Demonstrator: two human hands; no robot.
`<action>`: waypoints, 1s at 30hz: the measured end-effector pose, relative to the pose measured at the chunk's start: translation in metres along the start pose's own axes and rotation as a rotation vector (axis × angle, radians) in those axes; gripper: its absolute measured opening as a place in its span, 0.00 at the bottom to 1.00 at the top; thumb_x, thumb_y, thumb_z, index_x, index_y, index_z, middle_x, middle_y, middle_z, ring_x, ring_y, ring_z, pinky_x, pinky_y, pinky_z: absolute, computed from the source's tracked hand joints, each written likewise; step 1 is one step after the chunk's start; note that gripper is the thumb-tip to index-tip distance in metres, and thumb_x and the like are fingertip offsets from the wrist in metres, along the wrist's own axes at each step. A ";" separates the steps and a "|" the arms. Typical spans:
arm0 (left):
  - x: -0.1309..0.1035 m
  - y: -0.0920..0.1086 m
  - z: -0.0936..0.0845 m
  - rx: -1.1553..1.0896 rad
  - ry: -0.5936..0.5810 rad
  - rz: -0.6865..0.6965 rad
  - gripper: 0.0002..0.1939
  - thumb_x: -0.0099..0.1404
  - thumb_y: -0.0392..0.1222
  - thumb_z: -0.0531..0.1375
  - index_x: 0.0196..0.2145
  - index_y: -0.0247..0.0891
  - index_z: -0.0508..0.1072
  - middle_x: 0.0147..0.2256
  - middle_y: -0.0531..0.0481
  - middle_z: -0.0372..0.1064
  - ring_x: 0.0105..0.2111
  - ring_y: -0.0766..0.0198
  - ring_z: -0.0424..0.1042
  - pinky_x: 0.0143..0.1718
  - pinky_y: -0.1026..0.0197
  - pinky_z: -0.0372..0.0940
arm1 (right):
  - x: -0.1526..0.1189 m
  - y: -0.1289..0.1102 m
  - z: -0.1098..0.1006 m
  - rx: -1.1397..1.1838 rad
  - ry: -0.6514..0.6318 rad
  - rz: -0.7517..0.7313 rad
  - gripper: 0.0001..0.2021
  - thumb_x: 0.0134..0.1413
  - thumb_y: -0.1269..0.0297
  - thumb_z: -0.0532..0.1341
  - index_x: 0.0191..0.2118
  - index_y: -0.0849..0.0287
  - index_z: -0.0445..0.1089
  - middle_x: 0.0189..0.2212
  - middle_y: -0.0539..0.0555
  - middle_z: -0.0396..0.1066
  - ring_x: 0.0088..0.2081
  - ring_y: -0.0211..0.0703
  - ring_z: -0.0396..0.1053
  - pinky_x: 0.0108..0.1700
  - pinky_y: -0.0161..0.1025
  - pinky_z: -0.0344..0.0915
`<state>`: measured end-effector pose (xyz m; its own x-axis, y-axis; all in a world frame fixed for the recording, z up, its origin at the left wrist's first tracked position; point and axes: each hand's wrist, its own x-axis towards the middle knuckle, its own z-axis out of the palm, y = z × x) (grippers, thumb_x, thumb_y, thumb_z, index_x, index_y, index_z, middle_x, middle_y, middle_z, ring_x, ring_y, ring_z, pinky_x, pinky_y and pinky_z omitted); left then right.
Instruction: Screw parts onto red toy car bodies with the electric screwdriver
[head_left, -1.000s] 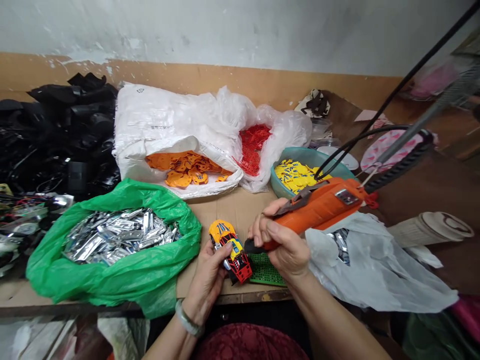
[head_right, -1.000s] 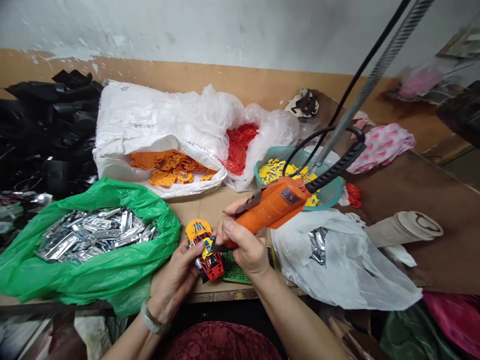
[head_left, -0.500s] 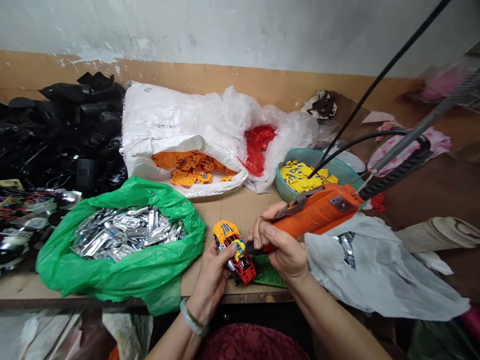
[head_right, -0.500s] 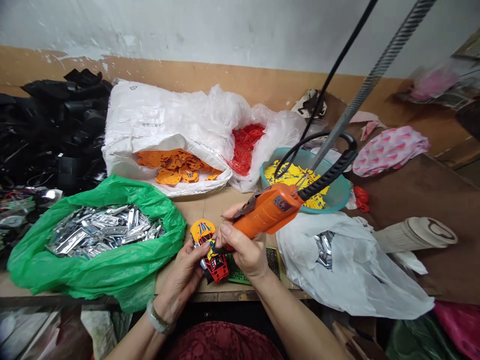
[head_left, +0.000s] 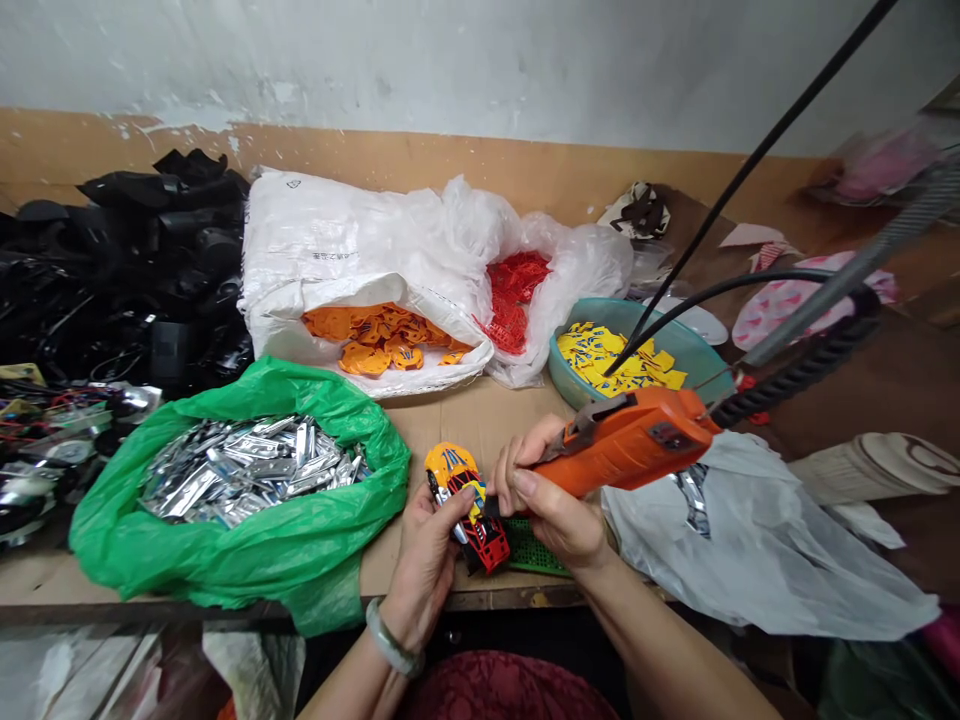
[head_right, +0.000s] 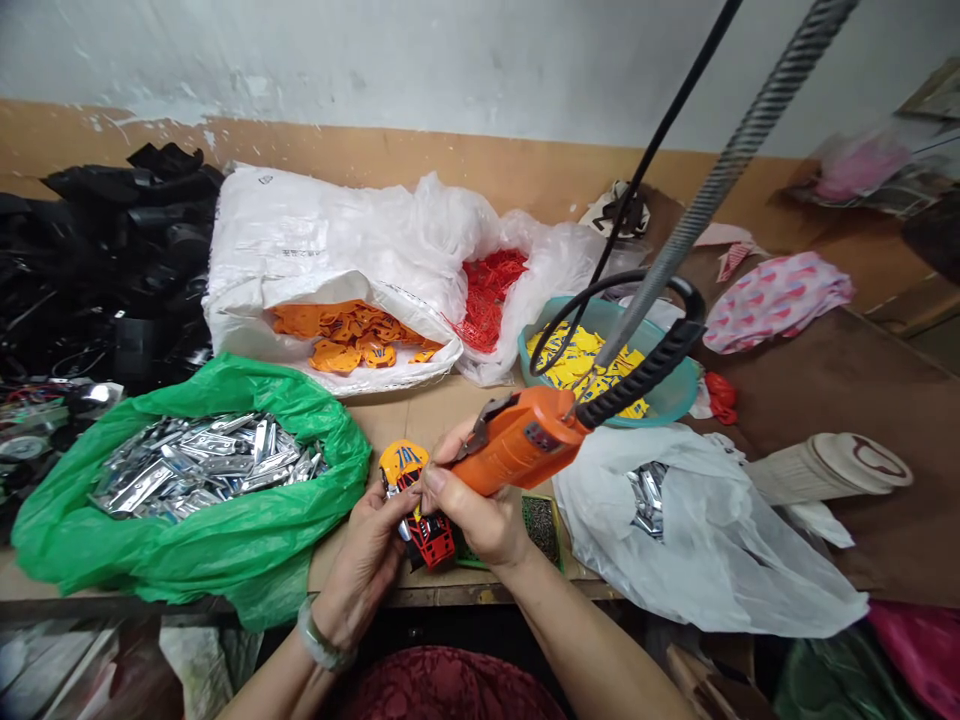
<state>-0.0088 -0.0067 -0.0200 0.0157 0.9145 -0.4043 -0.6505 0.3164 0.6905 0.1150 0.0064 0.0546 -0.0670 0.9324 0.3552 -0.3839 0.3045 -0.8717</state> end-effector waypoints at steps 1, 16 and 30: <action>-0.001 0.000 0.001 0.002 -0.003 0.010 0.22 0.46 0.39 0.75 0.39 0.35 0.76 0.33 0.50 0.77 0.31 0.64 0.73 0.38 0.62 0.67 | -0.001 0.000 0.001 -0.004 -0.005 0.000 0.10 0.57 0.59 0.65 0.36 0.52 0.62 0.20 0.42 0.62 0.19 0.37 0.64 0.29 0.40 0.68; 0.004 0.035 -0.023 -0.137 -0.178 -0.115 0.24 0.49 0.36 0.74 0.44 0.34 0.76 0.34 0.48 0.78 0.29 0.63 0.75 0.34 0.61 0.72 | 0.024 -0.005 -0.046 -0.529 0.454 0.008 0.22 0.49 0.59 0.70 0.49 0.57 0.69 0.38 0.53 0.74 0.38 0.48 0.74 0.44 0.47 0.72; 0.006 0.024 -0.030 -0.286 -0.266 -0.114 0.17 0.49 0.38 0.71 0.39 0.36 0.79 0.32 0.45 0.81 0.40 0.47 0.80 0.48 0.49 0.72 | -0.054 0.037 0.013 -0.645 0.063 0.209 0.33 0.51 0.66 0.65 0.64 0.55 0.60 0.59 0.62 0.68 0.55 0.55 0.72 0.57 0.51 0.71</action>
<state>-0.0471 -0.0014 -0.0236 0.2717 0.9227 -0.2734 -0.8176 0.3712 0.4402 0.0927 -0.0352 0.0077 -0.0187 0.9878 0.1544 0.2587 0.1540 -0.9536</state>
